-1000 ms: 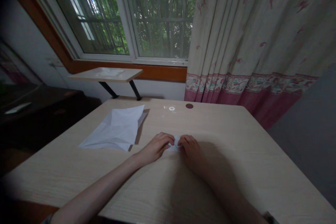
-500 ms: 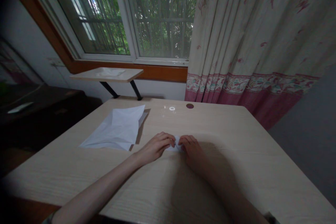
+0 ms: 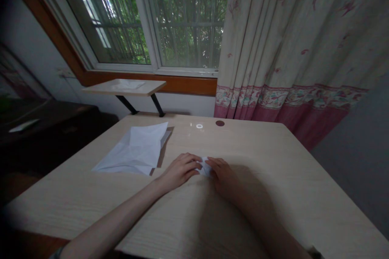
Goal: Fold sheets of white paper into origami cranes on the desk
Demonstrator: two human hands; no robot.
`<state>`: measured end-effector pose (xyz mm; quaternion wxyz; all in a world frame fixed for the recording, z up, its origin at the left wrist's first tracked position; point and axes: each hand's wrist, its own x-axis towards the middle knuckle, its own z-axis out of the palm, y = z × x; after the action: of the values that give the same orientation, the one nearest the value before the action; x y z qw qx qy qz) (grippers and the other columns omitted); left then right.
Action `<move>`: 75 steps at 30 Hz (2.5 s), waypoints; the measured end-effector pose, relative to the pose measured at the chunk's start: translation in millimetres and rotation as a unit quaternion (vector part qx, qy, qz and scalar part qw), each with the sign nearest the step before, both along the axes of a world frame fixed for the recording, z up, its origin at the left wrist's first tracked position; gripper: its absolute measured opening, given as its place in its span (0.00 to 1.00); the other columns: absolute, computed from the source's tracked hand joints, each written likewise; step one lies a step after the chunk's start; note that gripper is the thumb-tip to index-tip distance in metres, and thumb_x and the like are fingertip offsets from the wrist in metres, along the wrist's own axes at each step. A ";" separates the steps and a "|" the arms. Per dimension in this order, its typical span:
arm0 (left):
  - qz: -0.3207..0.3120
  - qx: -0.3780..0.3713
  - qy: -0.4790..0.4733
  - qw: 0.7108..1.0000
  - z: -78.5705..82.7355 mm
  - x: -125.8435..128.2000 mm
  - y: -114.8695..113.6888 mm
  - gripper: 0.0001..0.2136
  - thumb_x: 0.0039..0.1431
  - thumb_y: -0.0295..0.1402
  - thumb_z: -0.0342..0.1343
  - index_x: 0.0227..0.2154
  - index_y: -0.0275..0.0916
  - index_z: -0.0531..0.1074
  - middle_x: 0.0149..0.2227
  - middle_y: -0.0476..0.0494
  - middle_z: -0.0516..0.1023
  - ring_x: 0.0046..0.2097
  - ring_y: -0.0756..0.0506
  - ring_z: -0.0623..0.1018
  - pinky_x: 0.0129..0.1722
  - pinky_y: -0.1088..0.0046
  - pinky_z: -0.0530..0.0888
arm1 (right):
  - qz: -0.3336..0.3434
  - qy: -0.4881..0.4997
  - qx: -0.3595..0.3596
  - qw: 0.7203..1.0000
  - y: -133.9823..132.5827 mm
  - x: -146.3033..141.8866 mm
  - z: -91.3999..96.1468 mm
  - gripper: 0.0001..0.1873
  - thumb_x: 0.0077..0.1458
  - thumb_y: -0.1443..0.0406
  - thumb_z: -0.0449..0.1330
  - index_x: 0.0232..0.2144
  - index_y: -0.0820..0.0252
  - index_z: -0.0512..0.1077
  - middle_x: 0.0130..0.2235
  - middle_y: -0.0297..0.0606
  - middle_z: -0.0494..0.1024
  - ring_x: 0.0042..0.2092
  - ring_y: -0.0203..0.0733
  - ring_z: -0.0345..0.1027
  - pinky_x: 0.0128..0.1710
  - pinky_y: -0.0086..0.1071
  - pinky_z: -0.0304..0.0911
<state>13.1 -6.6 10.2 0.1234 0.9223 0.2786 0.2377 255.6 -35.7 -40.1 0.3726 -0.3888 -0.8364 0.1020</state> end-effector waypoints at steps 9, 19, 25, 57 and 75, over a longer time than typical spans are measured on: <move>0.029 0.032 0.016 0.999 -2.6 -3.3 2.7 0.10 0.67 0.25 0.50 0.44 0.43 0.73 0.46 0.44 0.75 0.47 0.43 0.73 0.47 0.65 0.69 | -0.033 0.007 -0.015 0.999 -7.9 -5.9 16.5 0.13 0.61 0.69 0.54 0.47 0.54 0.73 0.51 0.45 0.73 0.53 0.46 0.68 0.53 0.46 0.68; 0.024 -0.062 -0.032 0.997 3.4 -0.2 -3.0 0.08 0.64 0.28 0.51 0.44 0.41 0.72 0.46 0.44 0.74 0.47 0.45 0.75 0.48 0.69 0.73 | -0.019 0.016 -0.046 0.999 -10.1 -8.4 28.4 0.17 0.59 0.73 0.49 0.46 0.54 0.71 0.43 0.41 0.78 0.44 0.43 0.74 0.47 0.41 0.72; 0.021 -0.091 -0.060 0.994 2.4 -0.2 -4.1 0.12 0.60 0.33 0.59 0.46 0.41 0.69 0.47 0.43 0.74 0.49 0.43 0.75 0.51 0.66 0.72 | -0.029 -0.002 -0.067 0.997 -13.6 -7.6 29.7 0.13 0.60 0.70 0.51 0.44 0.57 0.72 0.42 0.41 0.79 0.43 0.43 0.75 0.46 0.42 0.72; -0.027 -0.142 -0.036 0.989 6.3 1.7 -9.1 0.28 0.49 0.46 0.67 0.50 0.40 0.67 0.50 0.39 0.74 0.51 0.39 0.75 0.53 0.62 0.71 | -0.038 0.023 -0.076 0.996 -6.5 -3.6 19.9 0.12 0.56 0.72 0.52 0.39 0.56 0.71 0.39 0.39 0.78 0.40 0.42 0.73 0.43 0.37 0.70; -0.014 -0.055 0.007 0.998 6.8 0.0 -4.5 0.20 0.52 0.26 0.55 0.50 0.43 0.70 0.51 0.46 0.75 0.53 0.41 0.73 0.55 0.61 0.68 | -0.041 -0.007 -0.074 0.996 -14.3 -11.0 31.2 0.09 0.56 0.70 0.54 0.36 0.56 0.73 0.34 0.37 0.76 0.35 0.42 0.70 0.36 0.35 0.67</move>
<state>13.2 -11.1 17.0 0.1755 0.9194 0.2795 0.2142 244.6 -50.0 -8.9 0.3406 -0.4499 -0.8126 0.1460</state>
